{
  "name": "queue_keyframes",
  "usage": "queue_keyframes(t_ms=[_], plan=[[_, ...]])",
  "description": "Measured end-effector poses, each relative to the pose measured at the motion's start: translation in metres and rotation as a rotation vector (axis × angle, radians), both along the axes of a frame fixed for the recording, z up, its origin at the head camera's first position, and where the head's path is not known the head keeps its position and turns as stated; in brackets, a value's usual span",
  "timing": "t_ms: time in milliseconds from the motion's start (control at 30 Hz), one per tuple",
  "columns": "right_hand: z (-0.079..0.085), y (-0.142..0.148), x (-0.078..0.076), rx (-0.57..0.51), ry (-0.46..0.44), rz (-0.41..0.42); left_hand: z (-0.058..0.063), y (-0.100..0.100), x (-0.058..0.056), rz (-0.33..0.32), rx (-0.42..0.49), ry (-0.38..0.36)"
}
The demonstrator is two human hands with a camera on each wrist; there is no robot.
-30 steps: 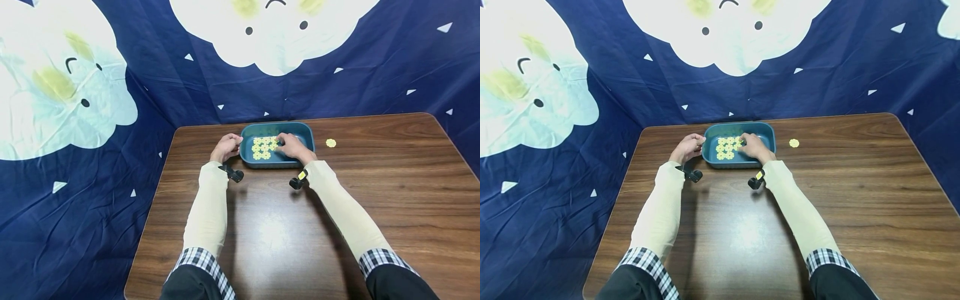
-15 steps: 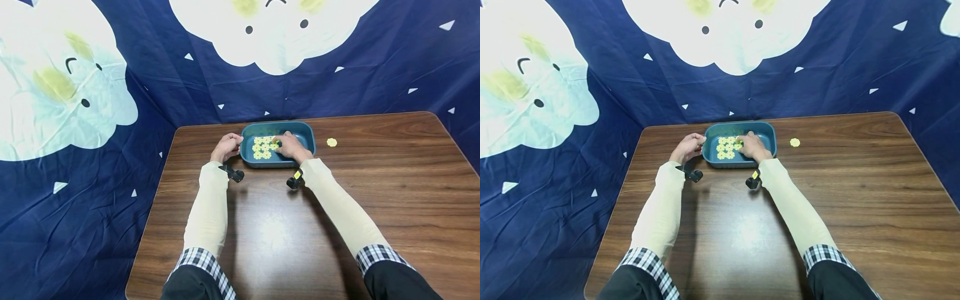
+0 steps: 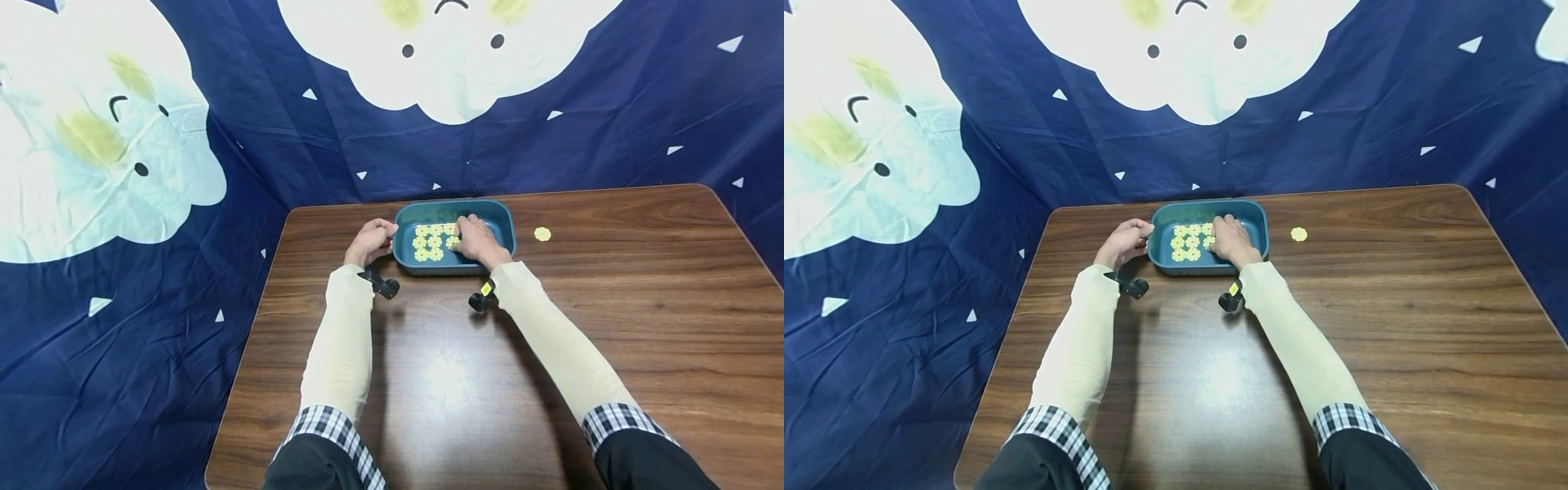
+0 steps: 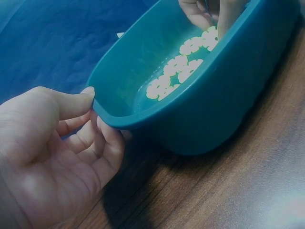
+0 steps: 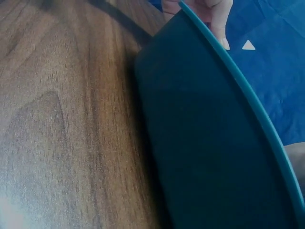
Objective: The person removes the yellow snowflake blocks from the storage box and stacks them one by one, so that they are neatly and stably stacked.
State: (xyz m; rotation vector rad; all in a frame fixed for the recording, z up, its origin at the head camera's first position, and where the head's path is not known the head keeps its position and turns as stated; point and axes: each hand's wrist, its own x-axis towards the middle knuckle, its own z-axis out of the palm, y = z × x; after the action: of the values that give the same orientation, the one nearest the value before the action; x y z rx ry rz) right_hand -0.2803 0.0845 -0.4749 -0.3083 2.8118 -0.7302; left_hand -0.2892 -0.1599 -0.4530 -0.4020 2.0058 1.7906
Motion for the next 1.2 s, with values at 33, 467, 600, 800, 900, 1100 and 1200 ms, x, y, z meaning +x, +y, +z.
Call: queue_keyframes(t_ms=[33, 467, 600, 800, 900, 1100, 1200], plan=[[0.001, 0.000, 0.000, -0.007, 0.000, -0.001, 0.000, 0.000, 0.000, 0.001, -0.002, 0.000], [0.004, 0.007, 0.000, -0.227, 0.045, 0.021, -0.001, 0.000, 0.001, 0.007, -0.028, -0.004], [0.005, 0.008, 0.002, -0.309, 0.032, -0.019, 0.000, 0.000, 0.002, 0.005, -0.027, -0.010], [0.011, 0.012, 0.006, -0.387, 0.044, -0.076, 0.002, 0.001, 0.003, -0.002, -0.021, -0.012], [0.014, 0.014, 0.008, -0.419, 0.058, -0.107, 0.003, 0.001, 0.003, -0.005, -0.030, -0.012], [0.018, 0.018, 0.010, -0.461, 0.075, -0.149, 0.005, 0.003, 0.003, -0.006, -0.041, -0.012], [0.019, 0.020, 0.011, -0.481, 0.092, -0.165, 0.005, 0.002, 0.004, -0.004, -0.038, -0.013]])
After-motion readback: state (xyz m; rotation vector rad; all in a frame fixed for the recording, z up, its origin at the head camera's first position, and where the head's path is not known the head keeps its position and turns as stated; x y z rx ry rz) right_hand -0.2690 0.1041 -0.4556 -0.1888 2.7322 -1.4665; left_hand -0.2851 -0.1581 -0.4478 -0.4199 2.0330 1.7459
